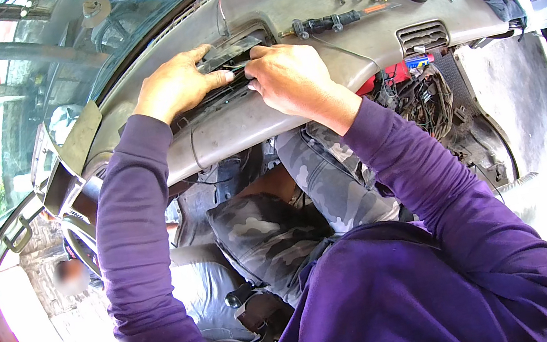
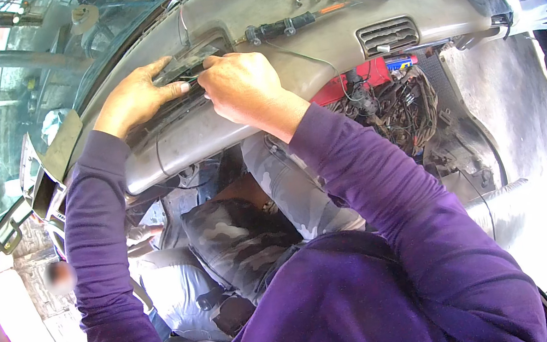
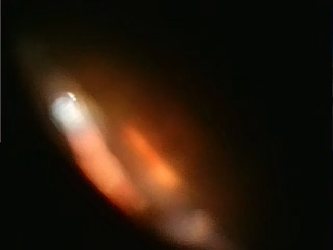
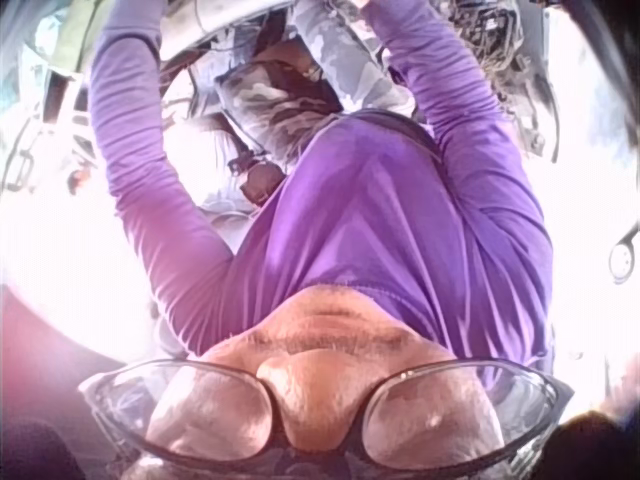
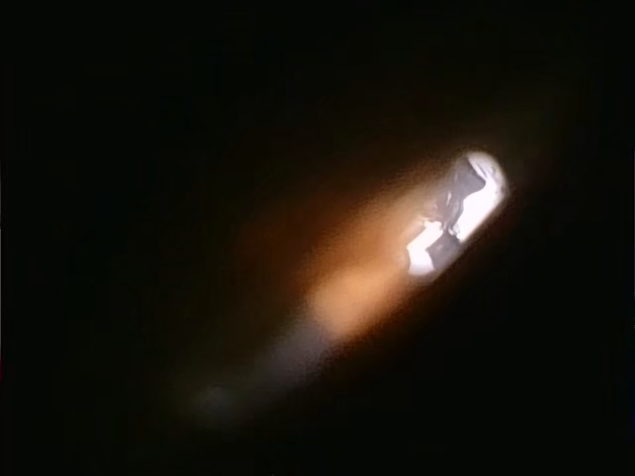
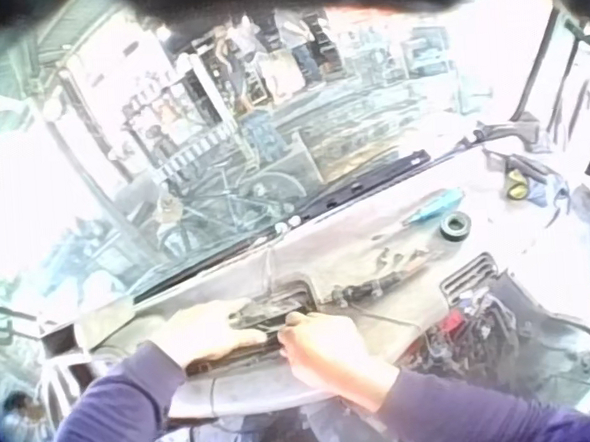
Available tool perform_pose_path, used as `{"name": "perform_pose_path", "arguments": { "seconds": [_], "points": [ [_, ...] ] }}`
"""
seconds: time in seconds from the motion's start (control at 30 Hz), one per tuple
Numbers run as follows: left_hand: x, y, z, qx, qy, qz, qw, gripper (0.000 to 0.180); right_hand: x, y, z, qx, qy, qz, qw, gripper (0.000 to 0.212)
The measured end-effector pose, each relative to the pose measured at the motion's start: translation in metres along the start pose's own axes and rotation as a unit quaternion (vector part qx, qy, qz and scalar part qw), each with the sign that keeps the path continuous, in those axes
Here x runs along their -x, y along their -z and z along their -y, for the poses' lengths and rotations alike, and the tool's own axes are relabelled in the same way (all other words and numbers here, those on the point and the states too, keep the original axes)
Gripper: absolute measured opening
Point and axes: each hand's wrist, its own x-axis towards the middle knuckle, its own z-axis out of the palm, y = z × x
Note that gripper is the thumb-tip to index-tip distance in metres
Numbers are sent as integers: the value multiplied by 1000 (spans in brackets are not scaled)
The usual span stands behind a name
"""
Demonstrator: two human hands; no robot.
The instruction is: The person works on the dashboard area of a car, manipulating wires and components behind the steering wheel and instrument panel. They connect and disconnect electrical connectors, adjust parts within the dashboard cavity, and handle various tools and components throughout the process.
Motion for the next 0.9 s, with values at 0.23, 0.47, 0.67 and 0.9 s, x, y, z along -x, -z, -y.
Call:
{"name": "perform_pose_path", "arguments": {
  "seconds": [0.23,0.47,0.67,0.9],
  "points": [
    [17,-9,-15,-144,-19,-64,987,78,-5,1,-1,-26,0,4,1000,12],
    [32,-37,6,-194,-86,-153,965,78,-7,1,-3,-33,-11,-24,999,15],
    [49,-39,-2,-236,-138,-186,944,83,-7,3,-6,-43,-34,-12,998,20],
    [41,-33,4,-316,-179,-209,908,79,-11,7,-6,-57,-56,1,997,23]
  ]
}}
